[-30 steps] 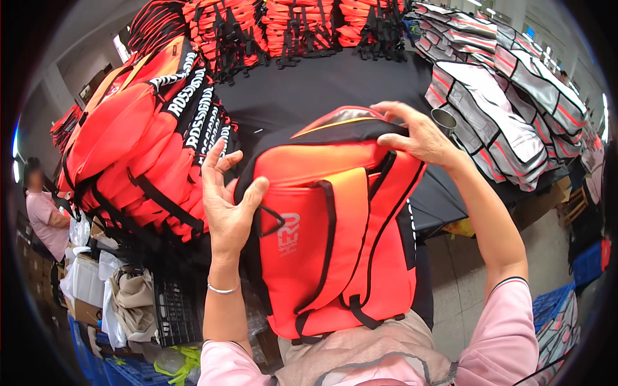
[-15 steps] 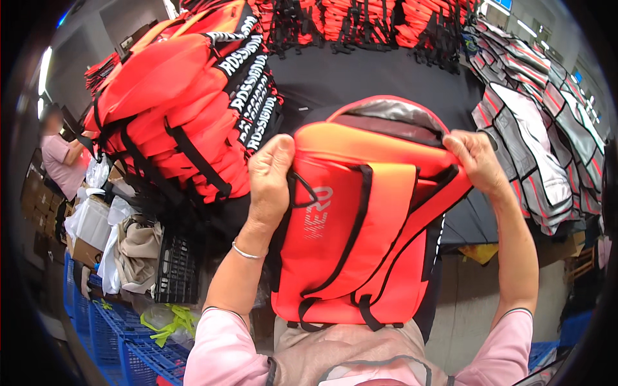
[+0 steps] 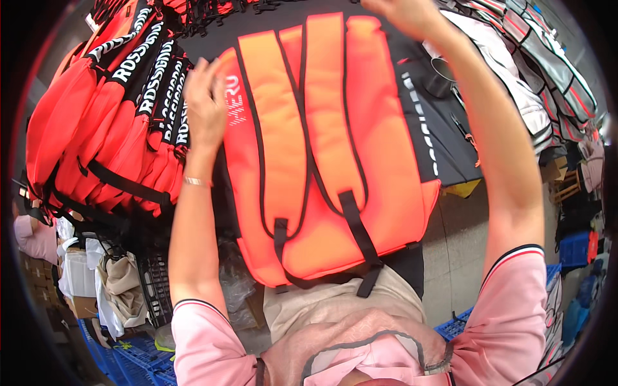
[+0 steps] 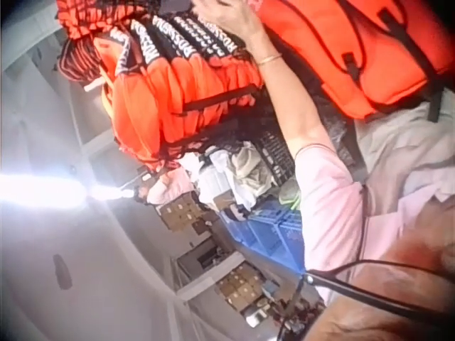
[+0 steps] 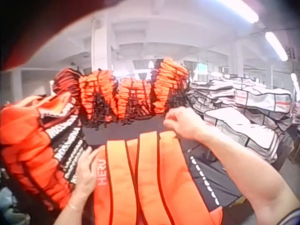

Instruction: Inspecting and cleaning manufactured backpacks using a brush and cloth.

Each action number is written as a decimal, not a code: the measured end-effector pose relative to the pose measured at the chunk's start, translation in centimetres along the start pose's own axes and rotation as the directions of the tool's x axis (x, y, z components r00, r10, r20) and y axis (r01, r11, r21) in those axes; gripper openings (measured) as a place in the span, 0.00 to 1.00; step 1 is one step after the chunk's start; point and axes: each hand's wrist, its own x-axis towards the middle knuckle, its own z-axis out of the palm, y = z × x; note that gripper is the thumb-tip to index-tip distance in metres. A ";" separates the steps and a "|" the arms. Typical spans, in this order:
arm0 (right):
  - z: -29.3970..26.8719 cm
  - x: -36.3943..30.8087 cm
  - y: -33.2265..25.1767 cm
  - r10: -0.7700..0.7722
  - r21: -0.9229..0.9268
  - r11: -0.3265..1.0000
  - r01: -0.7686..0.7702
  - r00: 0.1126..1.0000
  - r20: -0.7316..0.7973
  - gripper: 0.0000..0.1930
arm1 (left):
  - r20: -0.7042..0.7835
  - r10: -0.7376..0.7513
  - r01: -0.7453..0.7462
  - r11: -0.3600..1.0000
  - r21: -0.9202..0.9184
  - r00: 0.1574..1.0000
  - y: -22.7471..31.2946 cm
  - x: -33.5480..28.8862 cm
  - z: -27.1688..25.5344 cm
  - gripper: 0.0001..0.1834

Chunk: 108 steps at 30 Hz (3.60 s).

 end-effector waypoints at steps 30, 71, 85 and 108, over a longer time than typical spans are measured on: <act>19.0 -1.0 -0.3 0.037 -0.063 0.998 -0.015 0.932 0.361 0.35 | 0.395 -0.726 0.448 -0.135 -0.884 0.563 -2.6 10.0 11.4 0.25; 6.4 -17.7 1.6 0.345 0.174 0.926 -0.334 0.938 -0.040 0.12 | 0.450 0.047 -0.128 0.980 0.152 0.892 15.1 -12.7 13.8 0.38; 13.7 -16.5 0.5 0.393 0.290 0.809 -0.512 0.837 0.381 0.26 | 0.225 -0.148 0.187 0.968 -0.167 0.963 15.6 -14.8 11.9 0.17; 14.2 -18.5 0.3 0.355 0.360 0.816 -0.453 0.883 0.307 0.28 | 0.414 -0.161 0.150 0.987 0.061 0.896 12.4 -11.4 15.1 0.05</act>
